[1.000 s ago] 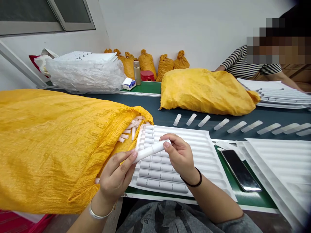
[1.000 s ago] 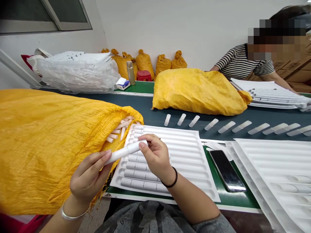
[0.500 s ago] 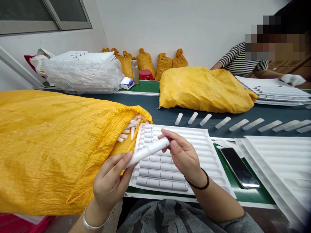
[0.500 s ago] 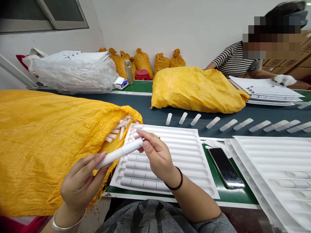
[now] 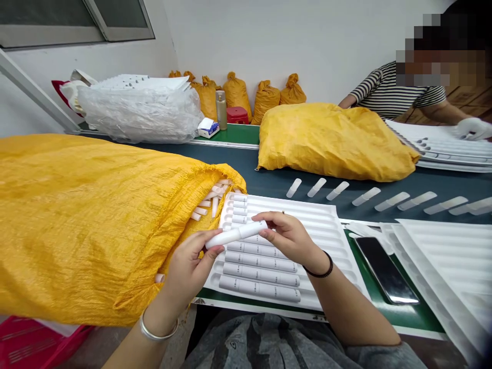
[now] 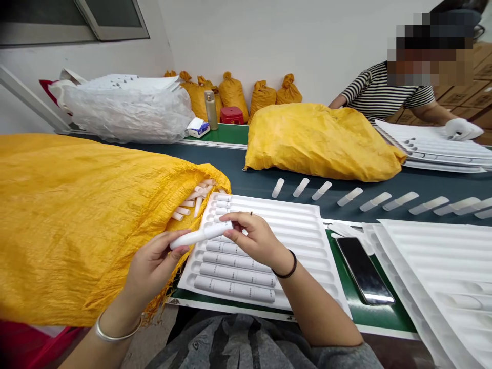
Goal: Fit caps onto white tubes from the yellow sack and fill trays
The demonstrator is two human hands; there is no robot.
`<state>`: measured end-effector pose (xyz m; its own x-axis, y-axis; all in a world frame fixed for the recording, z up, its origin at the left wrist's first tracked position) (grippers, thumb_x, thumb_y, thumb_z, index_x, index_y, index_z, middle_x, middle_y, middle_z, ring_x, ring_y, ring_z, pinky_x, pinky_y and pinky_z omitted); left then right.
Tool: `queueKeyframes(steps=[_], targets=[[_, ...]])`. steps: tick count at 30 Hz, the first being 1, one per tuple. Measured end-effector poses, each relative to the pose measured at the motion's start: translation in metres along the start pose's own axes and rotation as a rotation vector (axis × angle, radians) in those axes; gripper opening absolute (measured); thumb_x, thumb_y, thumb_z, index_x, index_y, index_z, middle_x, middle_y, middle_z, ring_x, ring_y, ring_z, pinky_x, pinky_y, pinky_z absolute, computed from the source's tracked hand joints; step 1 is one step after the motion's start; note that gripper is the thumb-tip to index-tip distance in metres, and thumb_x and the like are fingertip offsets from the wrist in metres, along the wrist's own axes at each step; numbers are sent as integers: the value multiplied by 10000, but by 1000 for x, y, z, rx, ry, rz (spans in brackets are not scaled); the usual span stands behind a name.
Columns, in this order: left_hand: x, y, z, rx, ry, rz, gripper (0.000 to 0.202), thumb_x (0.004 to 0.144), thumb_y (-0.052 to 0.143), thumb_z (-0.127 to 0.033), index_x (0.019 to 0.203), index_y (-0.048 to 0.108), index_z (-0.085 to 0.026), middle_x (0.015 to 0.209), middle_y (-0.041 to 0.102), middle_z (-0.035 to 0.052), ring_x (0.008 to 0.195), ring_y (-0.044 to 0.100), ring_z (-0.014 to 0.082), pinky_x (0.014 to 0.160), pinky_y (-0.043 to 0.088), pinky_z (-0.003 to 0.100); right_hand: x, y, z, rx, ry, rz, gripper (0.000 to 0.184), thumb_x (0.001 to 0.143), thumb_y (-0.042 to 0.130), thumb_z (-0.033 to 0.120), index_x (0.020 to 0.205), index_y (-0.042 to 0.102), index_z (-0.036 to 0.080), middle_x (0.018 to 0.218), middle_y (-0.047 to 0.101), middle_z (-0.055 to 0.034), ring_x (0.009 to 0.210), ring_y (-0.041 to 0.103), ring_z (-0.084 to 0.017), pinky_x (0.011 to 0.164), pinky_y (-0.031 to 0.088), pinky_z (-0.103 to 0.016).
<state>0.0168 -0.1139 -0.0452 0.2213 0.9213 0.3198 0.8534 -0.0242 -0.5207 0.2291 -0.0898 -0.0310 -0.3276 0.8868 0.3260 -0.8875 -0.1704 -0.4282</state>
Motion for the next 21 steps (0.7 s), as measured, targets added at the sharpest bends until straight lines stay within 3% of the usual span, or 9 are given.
queueKeyframes(steps=[4, 9, 12, 15, 18, 21], targets=[[0, 1, -13, 121, 158, -48, 287, 874, 581, -228, 1154, 616, -175, 1054, 680, 78, 971, 627, 186, 857, 493, 282, -1, 7, -6, 40, 57, 4, 275, 881, 592, 353, 1100, 639, 194, 800, 623, -27, 652, 533, -118, 621, 452, -259], [-9, 14, -8, 74, 136, -53, 240, 880, 567, -210, 1112, 617, -170, 1009, 686, 76, 924, 641, 167, 813, 505, 260, -11, 16, 0, -56, 12, 46, 274, 896, 559, 361, 1106, 624, 197, 911, 671, -51, 702, 582, -131, 661, 479, -266], [-14, 25, 2, 74, 136, 44, 249, 892, 553, -233, 1126, 611, -170, 1009, 688, 80, 936, 643, 170, 824, 511, 269, -15, 32, -2, -236, -71, 191, 269, 877, 594, 348, 1094, 638, 195, 908, 668, -65, 749, 600, -154, 704, 487, -281], [-8, 33, 26, 180, 109, 204, 427, 898, 541, -319, 1295, 507, -164, 1094, 665, 108, 990, 632, 205, 864, 513, 332, -2, 41, -26, -551, -87, 323, 188, 803, 674, 287, 950, 677, 170, 929, 642, -103, 857, 590, -215, 765, 470, -321], [16, 20, 73, 416, -76, 210, 561, 914, 474, -350, 1407, 365, -107, 1256, 578, 167, 1124, 570, 251, 951, 472, 401, 35, 10, -78, -751, 205, 185, 205, 809, 635, 266, 986, 649, 163, 966, 647, -97, 897, 582, -216, 806, 438, -294], [41, 5, 115, 577, -184, 189, 377, 908, 401, -230, 1226, 569, -115, 1259, 570, 163, 1178, 517, 269, 1027, 395, 445, 70, -34, -126, -800, 444, 5, 306, 887, 487, 240, 1152, 568, 112, 1060, 644, -131, 955, 585, -217, 816, 421, -280]])
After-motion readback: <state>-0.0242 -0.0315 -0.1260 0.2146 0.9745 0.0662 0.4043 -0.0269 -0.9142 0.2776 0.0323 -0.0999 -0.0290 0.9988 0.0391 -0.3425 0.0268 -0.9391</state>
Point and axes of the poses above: each hand's wrist, its own x-axis towards the middle knuckle, its own y-axis out of the palm, z = x × y, the point moved 7 cm from there along x, towards the middle knuckle
